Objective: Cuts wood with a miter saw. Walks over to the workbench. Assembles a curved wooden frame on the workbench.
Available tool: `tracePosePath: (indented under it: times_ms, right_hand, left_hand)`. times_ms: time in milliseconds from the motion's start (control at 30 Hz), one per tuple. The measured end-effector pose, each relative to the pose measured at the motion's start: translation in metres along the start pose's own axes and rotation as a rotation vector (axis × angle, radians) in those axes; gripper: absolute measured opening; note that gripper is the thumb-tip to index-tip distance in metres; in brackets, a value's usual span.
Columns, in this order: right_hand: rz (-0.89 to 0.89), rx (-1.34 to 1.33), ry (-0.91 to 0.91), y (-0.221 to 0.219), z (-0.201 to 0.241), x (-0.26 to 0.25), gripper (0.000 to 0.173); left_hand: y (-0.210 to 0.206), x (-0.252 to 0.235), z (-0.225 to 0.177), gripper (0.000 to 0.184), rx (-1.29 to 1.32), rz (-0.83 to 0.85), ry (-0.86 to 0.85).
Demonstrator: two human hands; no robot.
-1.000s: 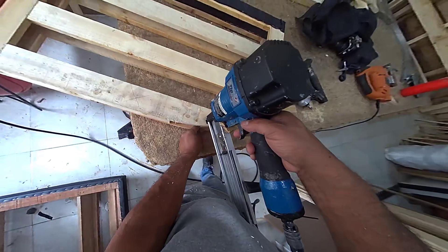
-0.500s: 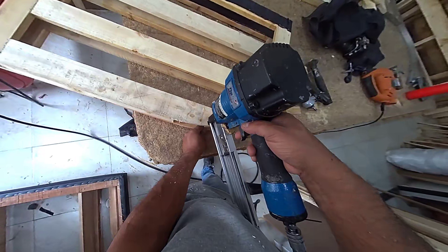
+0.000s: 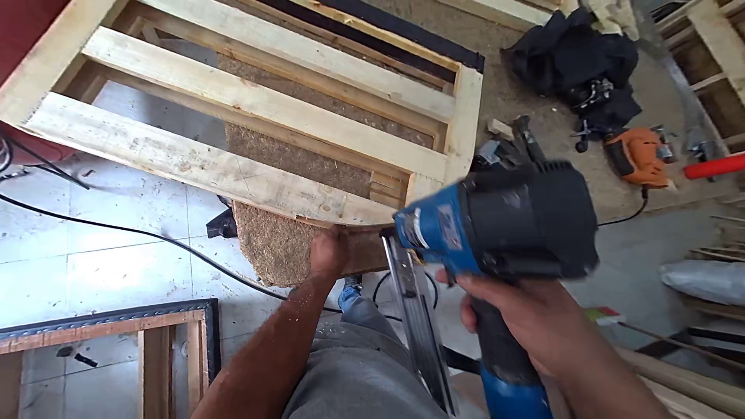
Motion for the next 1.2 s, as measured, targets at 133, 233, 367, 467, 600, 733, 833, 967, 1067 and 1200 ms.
tracePosePath:
  times_ms: [133,233,367,467,600,733,833,967,1067,1200]
  right_hand:
    - [-0.037,0.013,0.009,0.021,-0.057,0.008,0.029]
    - [-0.034,0.057,-0.023,0.027,-0.093,0.013,0.03]
    - [0.03,0.005,-0.072,0.037,-0.128,0.02,0.029]
    - [0.054,-0.016,-0.123,0.043,-0.14,0.022,0.029]
    - [0.072,0.086,-0.123,0.055,-0.146,0.018,0.032]
    - [0.093,0.15,-0.133,0.072,-0.15,0.014,0.035]
    - [0.095,0.165,-0.112,0.078,-0.152,0.014,0.036]
    - [0.088,0.167,-0.116,0.085,-0.157,0.012,0.037]
    - [0.087,0.164,-0.128,0.085,-0.161,0.012,0.036]
    - [0.07,0.159,-0.125,0.082,-0.165,0.017,0.036]
  left_hand:
    - [0.012,0.017,0.009,0.033,0.173,0.039,-0.06]
    - [0.032,0.037,0.025,0.027,0.223,-0.058,-0.01]
    - [0.054,0.039,0.029,0.032,0.415,-0.248,0.131]
    - [0.056,0.026,0.023,0.042,0.562,-0.301,0.157]
    - [0.049,0.023,0.02,0.047,0.677,-0.342,0.202]
    - [0.041,0.018,0.009,0.055,0.666,-0.327,0.235]
    - [0.04,0.009,0.003,0.038,0.668,-0.338,0.254]
    - [0.045,0.002,0.004,0.027,0.656,-0.309,0.265]
    - [0.052,0.005,0.011,0.03,0.528,-0.269,0.242]
    - [0.068,0.007,0.025,0.041,0.341,-0.185,0.2]
Point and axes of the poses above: each hand's wrist, its own x-axis away from the middle knuckle, its own y-axis out of the back of the hand, z = x × y, the point moved 3 cm from there along -x, towards the middle knuckle, and after that the axes turned 3 degrees about y, right-handed, at the moved point
